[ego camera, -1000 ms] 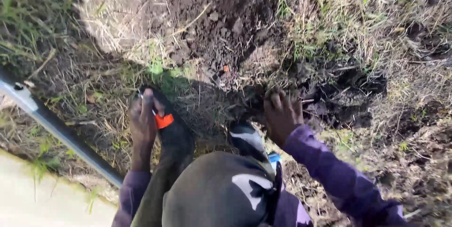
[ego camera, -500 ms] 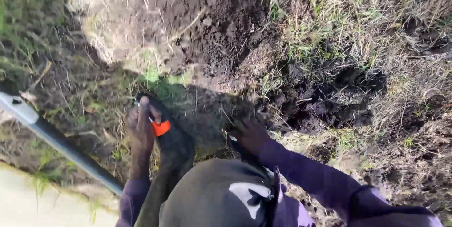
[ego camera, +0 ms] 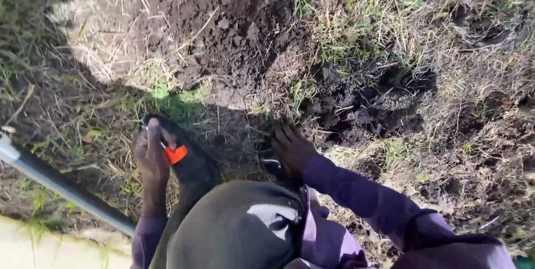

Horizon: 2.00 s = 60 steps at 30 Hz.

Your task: Using a punch tool to create holes in an irrigation pipe and clearing soil around it by hand.

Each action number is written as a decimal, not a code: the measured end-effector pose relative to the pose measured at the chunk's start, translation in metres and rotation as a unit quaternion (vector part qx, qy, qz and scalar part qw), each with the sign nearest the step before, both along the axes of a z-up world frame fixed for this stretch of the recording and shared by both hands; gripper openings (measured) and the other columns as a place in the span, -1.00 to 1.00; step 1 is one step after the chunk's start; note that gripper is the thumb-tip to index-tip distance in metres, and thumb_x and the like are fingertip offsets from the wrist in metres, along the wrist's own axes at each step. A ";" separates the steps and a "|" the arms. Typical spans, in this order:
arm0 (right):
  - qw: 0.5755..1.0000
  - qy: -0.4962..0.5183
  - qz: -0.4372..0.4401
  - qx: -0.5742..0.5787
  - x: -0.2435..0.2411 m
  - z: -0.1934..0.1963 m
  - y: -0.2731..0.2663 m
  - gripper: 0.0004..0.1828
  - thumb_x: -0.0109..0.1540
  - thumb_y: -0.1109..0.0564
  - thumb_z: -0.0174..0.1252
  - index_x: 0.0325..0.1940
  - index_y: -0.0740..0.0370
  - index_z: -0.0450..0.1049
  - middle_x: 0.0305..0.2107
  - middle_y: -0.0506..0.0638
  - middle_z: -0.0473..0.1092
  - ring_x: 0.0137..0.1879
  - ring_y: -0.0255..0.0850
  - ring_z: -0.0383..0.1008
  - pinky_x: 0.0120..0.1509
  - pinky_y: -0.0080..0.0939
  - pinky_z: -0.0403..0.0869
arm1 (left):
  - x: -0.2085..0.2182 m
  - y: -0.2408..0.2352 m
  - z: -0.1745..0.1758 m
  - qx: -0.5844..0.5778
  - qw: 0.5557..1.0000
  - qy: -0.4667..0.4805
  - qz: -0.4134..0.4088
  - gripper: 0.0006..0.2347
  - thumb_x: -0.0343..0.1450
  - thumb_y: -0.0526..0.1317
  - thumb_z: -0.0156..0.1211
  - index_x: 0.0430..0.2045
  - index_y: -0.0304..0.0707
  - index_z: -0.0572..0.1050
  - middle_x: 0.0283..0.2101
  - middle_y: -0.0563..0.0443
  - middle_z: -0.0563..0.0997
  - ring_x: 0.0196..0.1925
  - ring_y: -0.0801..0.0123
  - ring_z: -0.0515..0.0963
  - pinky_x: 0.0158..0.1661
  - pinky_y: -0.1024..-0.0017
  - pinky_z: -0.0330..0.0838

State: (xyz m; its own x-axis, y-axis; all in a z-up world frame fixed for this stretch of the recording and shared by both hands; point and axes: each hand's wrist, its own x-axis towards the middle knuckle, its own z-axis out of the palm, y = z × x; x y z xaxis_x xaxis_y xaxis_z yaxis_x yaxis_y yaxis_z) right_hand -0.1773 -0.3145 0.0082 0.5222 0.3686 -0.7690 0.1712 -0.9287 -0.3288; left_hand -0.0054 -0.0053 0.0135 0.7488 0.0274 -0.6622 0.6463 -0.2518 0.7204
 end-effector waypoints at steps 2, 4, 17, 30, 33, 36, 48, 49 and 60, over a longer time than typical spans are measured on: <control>0.998 -0.009 -0.027 0.061 0.001 0.009 -0.003 -0.44 0.12 -0.16 0.27 0.13 0.10 0.50 0.31 0.21 0.22 0.35 0.27 0.27 0.32 0.35 0.31 | 0.001 0.004 -0.006 0.077 0.996 0.040 -0.038 -0.47 0.70 0.02 -0.15 -0.73 -0.17 0.43 -0.76 0.02 0.42 -0.66 0.40 0.32 -0.44 0.45 0.22; 0.990 -0.078 -0.094 0.066 0.062 0.024 -0.029 -0.45 0.22 -0.18 0.21 0.19 0.14 0.48 0.27 0.22 0.23 0.19 0.14 0.38 0.34 0.40 0.31 | 0.008 0.004 -0.015 0.014 0.999 0.013 -0.045 -0.49 0.68 0.03 -0.20 -0.72 -0.11 0.40 -0.70 0.10 0.41 -0.63 0.46 0.33 -0.42 0.44 0.26; 0.969 -0.134 -0.177 -0.113 -0.008 0.013 -0.053 -0.30 0.25 -0.35 0.06 0.39 -0.05 0.27 0.44 0.24 0.06 0.43 0.25 0.23 0.36 0.33 0.33 | -0.010 0.018 -0.031 -0.039 0.999 0.032 0.010 -0.46 0.72 0.02 -0.16 -0.73 -0.10 0.44 -0.76 0.07 0.42 -0.66 0.44 0.36 -0.44 0.53 0.26; 0.946 -0.181 -0.234 -0.135 0.011 -0.029 -0.018 -0.21 0.31 -0.43 0.03 0.45 0.09 0.19 0.45 0.34 0.02 0.52 0.31 0.01 0.37 0.61 0.10 | 0.010 0.021 -0.033 -0.028 0.997 0.038 -0.054 -0.45 0.65 -0.02 -0.11 -0.86 -0.12 0.41 -0.81 0.01 0.43 -0.65 0.32 0.43 0.24 0.25 0.07; 0.956 -0.085 -0.225 -0.169 0.016 -0.007 0.000 -0.20 0.34 -0.39 -0.03 0.50 0.10 0.08 0.49 0.34 -0.08 0.56 0.31 -0.08 0.43 0.60 0.04 | 0.022 0.019 -0.006 -0.013 0.984 0.172 -0.036 -0.48 0.63 0.10 -0.08 -0.74 -0.16 0.43 -0.73 -0.02 0.47 -0.62 0.33 0.40 -0.37 0.37 0.29; 0.950 -0.014 -0.184 -0.253 0.033 -0.010 0.003 -0.20 0.37 -0.40 -0.09 0.55 0.05 0.02 0.55 0.24 -0.25 0.63 0.19 -0.25 0.53 0.43 0.03 | 0.033 0.027 0.003 0.000 0.991 0.129 -0.035 -0.51 0.59 0.12 -0.01 -0.70 -0.16 0.47 -0.72 0.00 0.48 -0.62 0.38 0.42 -0.40 0.40 0.30; 0.827 0.051 -0.529 0.185 0.117 0.280 0.138 -0.61 0.32 -0.24 0.17 0.15 -0.10 0.53 0.02 0.11 0.51 0.04 0.03 0.62 0.17 0.08 0.59 | 0.072 0.098 0.319 0.042 0.968 0.153 -0.195 -0.48 0.60 0.02 -0.17 -0.71 -0.31 0.50 -0.58 -0.21 0.54 -0.39 0.07 0.50 -0.05 0.21 0.34; 0.819 0.080 -0.549 0.145 0.129 0.317 0.147 -0.64 0.28 -0.22 0.17 0.11 -0.18 0.54 -0.01 0.04 0.54 0.06 0.02 0.61 0.19 0.07 0.59 | 0.073 0.104 0.335 0.038 0.969 0.149 -0.192 -0.48 0.60 0.04 -0.16 -0.71 -0.29 0.51 -0.59 -0.21 0.55 -0.45 0.10 0.51 -0.11 0.21 0.37; 0.741 0.073 -0.629 0.223 0.042 0.415 0.129 -0.01 0.03 0.35 0.23 0.53 0.01 0.13 0.04 0.03 0.51 -0.04 -0.20 0.58 0.01 -0.23 0.56 | 0.073 0.061 0.521 -0.132 0.988 0.085 -0.002 -0.58 0.60 0.04 -0.22 -0.63 -0.07 0.42 -0.58 0.14 0.45 -0.51 0.56 0.41 -0.38 0.44 0.27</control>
